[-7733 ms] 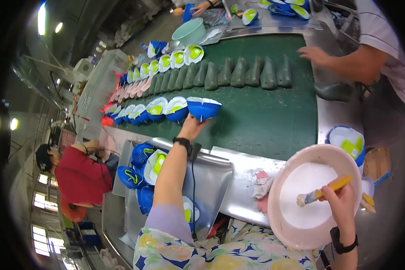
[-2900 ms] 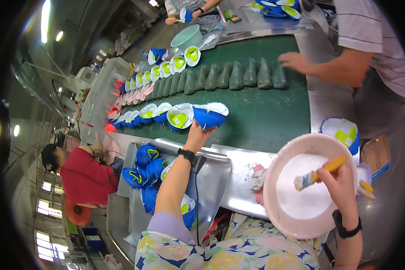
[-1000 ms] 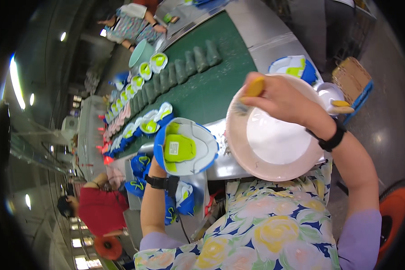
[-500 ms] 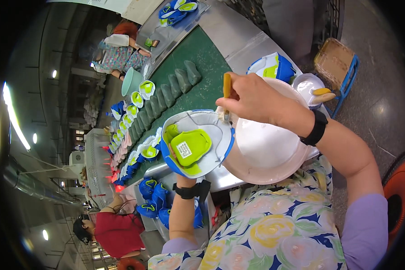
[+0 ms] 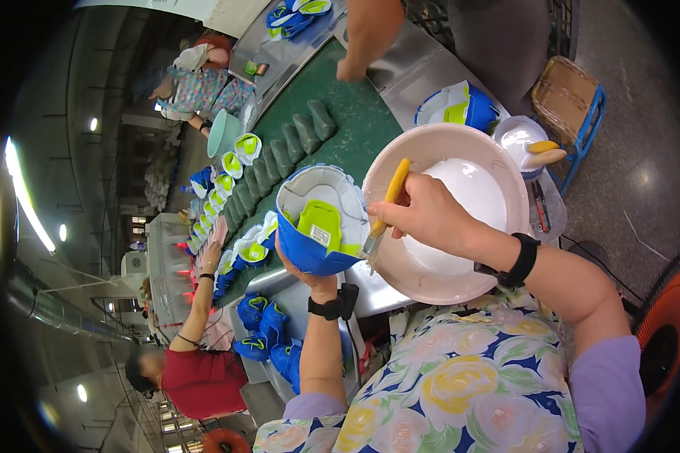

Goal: The person paints the interior of blue and green athletic shoes with white paint using a brush. They repeatedly dip the brush into a pink bowl of paint and apply it to the inside of the shoes, then place the treated shoes onto a green conveyor belt. Other workers are visible in the background performing similar tasks.

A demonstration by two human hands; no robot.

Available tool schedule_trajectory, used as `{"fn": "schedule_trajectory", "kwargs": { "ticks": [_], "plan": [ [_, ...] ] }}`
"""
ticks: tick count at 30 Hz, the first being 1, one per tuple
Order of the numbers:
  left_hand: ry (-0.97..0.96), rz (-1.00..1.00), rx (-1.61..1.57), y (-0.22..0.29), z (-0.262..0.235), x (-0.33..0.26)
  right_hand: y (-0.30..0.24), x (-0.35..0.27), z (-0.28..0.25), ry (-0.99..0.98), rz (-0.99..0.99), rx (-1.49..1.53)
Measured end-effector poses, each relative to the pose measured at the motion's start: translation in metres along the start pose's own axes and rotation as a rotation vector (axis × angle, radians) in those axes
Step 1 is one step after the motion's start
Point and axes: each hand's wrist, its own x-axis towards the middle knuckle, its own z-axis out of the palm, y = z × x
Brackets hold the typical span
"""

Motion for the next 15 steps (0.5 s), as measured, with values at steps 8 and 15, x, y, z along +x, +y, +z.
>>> {"fn": "schedule_trajectory", "kwargs": {
  "ticks": [8,15],
  "plan": [
    [-0.205,-0.929,-0.435,0.021,-0.015,0.034,-0.018,0.005,-0.031,-0.020,-0.514,-0.266],
    [-0.358,-0.896,-0.634,0.011,0.024,-0.026,-0.027,0.019,0.000,-0.295,-1.056,-0.335]
  ]
}}
